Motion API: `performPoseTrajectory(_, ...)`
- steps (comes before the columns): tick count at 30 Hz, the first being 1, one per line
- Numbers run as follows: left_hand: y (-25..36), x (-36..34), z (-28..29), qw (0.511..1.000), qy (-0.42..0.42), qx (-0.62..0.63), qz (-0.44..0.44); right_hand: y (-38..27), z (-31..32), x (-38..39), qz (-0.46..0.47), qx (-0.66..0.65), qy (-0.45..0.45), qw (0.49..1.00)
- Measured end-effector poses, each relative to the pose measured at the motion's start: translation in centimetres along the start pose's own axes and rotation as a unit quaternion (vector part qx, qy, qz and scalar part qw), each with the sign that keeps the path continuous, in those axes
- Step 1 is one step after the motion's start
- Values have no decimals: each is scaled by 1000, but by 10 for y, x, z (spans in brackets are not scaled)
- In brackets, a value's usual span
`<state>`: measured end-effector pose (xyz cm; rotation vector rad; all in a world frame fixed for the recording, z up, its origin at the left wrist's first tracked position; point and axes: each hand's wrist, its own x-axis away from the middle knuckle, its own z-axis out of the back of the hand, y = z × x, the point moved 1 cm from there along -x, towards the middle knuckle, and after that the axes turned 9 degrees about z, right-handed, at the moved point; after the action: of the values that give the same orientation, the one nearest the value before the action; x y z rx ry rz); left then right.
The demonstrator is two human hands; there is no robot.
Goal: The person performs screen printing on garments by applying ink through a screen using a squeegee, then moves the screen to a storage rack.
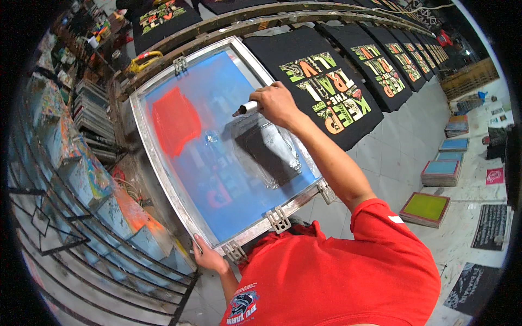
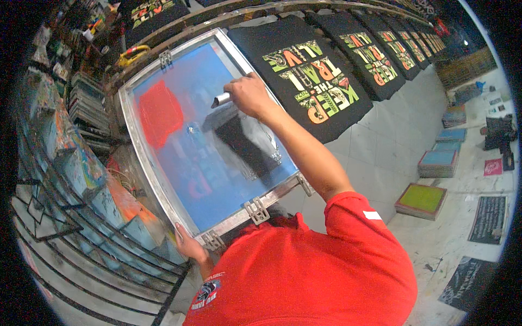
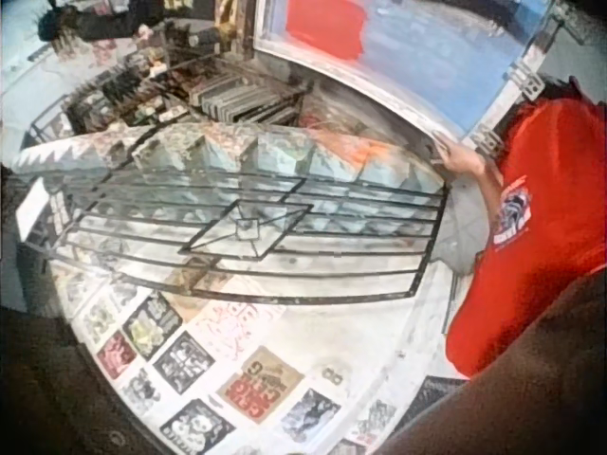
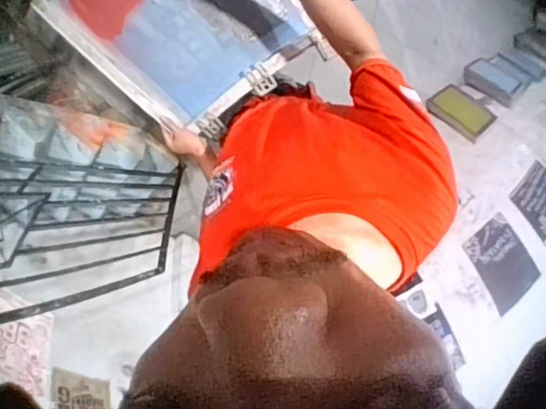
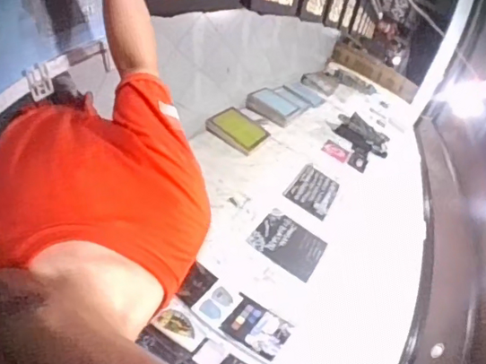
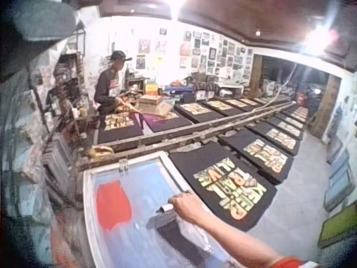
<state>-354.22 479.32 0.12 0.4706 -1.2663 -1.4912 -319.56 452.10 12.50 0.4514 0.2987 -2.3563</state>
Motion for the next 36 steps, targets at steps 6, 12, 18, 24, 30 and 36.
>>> performPoseTrajectory(6, 1, 0, -2, 1000, 7, -18, -1, 5, -1, 11, 25, 25, -102, 994)
performPoseTrajectory(12, -10, -8, -4, 1000, 12, 8, -2, 4, -23, 8, 66, 55, -53, 995)
performPoseTrajectory(18, -7, -5, -1, 999, 29, -22, 0, -46, -17, 96, 55, 24, -22, 998)
performPoseTrajectory(24, 0, -3, -4, 998, 30, -45, 18, -78, -6, 192, 28, 14, 14, 999)
performPoseTrajectory(30, -1, -4, -2, 996, 56, -74, 0, -94, 32, 184, 17, 40, -71, 997)
performPoseTrajectory(36, -9, -6, -3, 999, 29, -10, 12, -81, -25, 200, 34, 34, 26, 998)
